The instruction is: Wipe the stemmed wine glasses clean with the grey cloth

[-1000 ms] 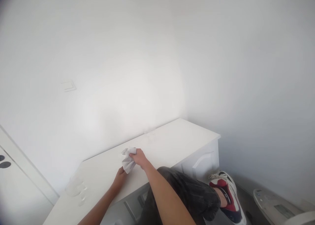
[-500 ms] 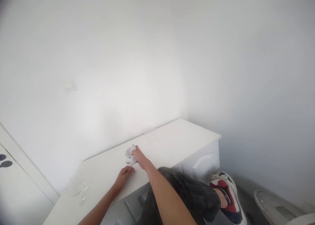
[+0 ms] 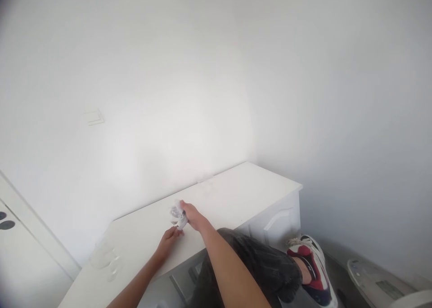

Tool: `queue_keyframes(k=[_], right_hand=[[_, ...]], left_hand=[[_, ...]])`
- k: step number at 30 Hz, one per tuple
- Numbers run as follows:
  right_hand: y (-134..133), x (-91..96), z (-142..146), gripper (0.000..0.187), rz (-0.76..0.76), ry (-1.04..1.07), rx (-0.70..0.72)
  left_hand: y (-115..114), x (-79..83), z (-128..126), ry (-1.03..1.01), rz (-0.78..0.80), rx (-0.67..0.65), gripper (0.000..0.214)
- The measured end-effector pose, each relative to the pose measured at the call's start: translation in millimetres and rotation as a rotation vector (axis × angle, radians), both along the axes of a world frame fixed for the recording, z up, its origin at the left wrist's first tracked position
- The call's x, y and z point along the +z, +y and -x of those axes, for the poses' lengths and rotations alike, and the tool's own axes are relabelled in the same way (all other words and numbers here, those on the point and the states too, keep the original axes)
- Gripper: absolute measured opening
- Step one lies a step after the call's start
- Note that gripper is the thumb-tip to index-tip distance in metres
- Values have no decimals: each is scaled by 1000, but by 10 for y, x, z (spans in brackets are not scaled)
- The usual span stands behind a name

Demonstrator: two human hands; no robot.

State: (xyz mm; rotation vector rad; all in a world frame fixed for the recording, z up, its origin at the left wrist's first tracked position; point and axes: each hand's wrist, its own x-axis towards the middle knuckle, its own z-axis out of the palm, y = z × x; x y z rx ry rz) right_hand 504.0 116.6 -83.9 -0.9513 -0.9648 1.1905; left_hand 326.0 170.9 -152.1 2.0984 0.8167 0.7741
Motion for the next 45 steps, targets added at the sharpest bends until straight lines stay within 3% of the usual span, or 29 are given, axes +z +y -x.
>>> queue_keyframes(k=[5,10,14,18,20,22,25,28,32,35,40,45], right_hand=[[6,-59,4,48,76,-67,76],[-20,-55,4,26,2,-200,-35],[-108,-42,9,50,-182,-419,-177],[-178,-18,16,57,-359,-677,-156],[-159,14,17,40,-325,-616,-159],[-109,47,17,26,-191,-420,-170],[-34,64,8,44,20,-155,-146],[-14,40,-16,41,114,6,-108],[-56,41,-52,31,166,46,-56],[-104,101,-45,29,125,9,-34],[-195,151,19,28,-79,-230,-83],[-224,75,-5,19,-543,-1140,-266]], left_hand=[[-47,33,-34,-56,69,16,71],[-78,51,-72,-59,56,25,74],[-67,34,-73,7,16,19,73],[-56,0,-61,55,-34,-9,67],[-57,-11,-57,60,-46,-21,63],[-55,-26,-51,70,-58,-34,60],[-31,-70,-33,94,-72,-48,60],[0,-113,-12,129,-89,-56,60],[10,-108,-3,142,-73,-96,56],[2,-87,-7,115,-53,-97,55],[27,-144,-3,62,-26,-42,56],[71,-216,-4,31,-13,-33,50]])
